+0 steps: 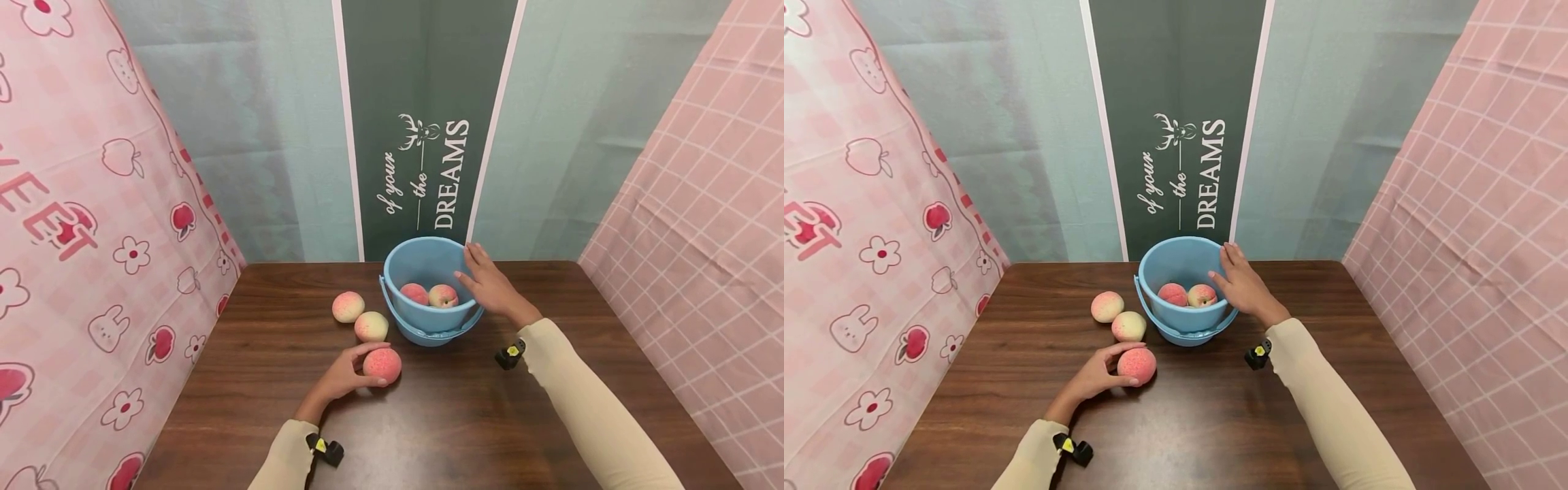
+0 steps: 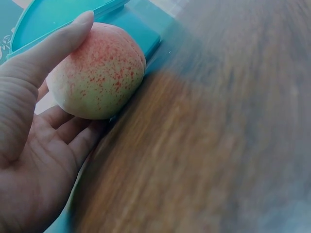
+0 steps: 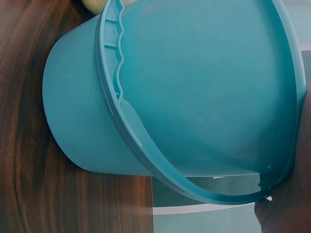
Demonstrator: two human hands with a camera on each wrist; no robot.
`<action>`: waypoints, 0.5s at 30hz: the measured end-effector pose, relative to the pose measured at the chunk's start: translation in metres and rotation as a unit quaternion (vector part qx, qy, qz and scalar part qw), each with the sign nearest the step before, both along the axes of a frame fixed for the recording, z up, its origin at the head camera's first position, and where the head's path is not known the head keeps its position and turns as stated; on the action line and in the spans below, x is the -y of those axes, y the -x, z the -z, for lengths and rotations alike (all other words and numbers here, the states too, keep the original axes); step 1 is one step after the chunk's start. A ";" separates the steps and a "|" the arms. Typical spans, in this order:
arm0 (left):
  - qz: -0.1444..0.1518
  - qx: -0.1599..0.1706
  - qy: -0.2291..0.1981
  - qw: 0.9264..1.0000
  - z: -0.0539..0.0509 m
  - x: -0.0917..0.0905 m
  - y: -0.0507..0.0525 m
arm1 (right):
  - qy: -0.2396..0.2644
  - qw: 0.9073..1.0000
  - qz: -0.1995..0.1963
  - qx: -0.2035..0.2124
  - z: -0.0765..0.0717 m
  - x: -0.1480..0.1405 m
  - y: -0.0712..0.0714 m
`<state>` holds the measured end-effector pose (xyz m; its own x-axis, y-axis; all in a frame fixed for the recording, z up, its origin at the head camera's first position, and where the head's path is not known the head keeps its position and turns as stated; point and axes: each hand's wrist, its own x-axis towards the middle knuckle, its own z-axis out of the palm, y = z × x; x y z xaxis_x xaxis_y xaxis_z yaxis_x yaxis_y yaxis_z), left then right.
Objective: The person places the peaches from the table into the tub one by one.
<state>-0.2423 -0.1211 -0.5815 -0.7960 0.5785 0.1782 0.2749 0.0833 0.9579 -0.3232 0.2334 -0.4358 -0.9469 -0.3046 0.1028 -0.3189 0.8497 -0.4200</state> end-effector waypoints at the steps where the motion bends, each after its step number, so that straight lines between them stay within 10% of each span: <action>1: 0.001 0.000 0.001 1.000 0.000 0.000 0.000 | 0.000 1.000 0.000 0.000 0.000 0.000 0.000; 15: -0.013 0.007 -0.016 1.000 0.003 0.002 -0.001 | 0.004 1.000 -0.003 -0.005 0.001 0.000 0.001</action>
<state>-0.2415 -0.1229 -0.5845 -0.8127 0.5523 0.1856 0.2603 0.0591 0.9637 -0.3245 0.2335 -0.4366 -0.9439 -0.3094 0.1154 -0.3286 0.8445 -0.4230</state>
